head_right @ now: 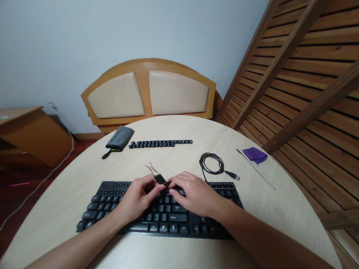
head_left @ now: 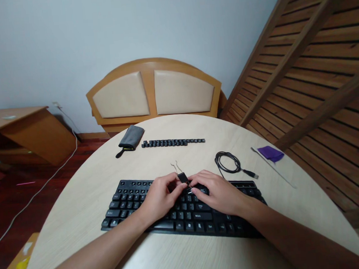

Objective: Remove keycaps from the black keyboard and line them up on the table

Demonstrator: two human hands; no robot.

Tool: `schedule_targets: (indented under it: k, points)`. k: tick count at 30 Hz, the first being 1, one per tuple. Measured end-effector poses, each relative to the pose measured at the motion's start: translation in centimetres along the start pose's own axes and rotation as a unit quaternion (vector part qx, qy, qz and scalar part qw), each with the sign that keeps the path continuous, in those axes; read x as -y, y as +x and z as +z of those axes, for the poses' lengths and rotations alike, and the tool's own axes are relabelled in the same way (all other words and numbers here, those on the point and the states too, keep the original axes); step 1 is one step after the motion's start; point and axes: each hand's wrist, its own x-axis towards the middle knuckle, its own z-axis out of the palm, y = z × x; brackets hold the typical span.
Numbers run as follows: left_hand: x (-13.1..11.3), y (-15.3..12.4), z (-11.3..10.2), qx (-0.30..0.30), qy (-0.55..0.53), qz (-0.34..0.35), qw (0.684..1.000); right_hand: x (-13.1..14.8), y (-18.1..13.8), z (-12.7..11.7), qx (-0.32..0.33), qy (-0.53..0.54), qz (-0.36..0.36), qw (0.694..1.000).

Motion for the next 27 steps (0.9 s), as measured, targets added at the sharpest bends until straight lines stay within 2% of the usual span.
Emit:
schedule_targets:
  k: [7,13,21,23,27]
  points:
    - [-1.0,-0.2,0.1,0.019,0.094,0.009,0.995,-0.2,0.1,0.0,0.009,0.007,-0.003,1.000]
    - [-1.5,-0.2,0.1,-0.022,0.036,0.049,0.998,-0.1,0.1,0.0,0.011,0.008,-0.018,1.000]
    - [-1.5,-0.3,-0.1,0.034,0.017,0.101,0.994,0.1,0.0,0.2,0.002,-0.002,-0.013,1.000]
    - [-1.5,-0.2,-0.1,0.023,0.020,0.096,0.995,0.1,0.0,0.2,0.000,-0.007,-0.006,1.000]
    - [-1.3,0.1,0.0,-0.001,-0.021,0.044,0.999,0.1,0.0,0.2,0.001,-0.013,0.002,1.000]
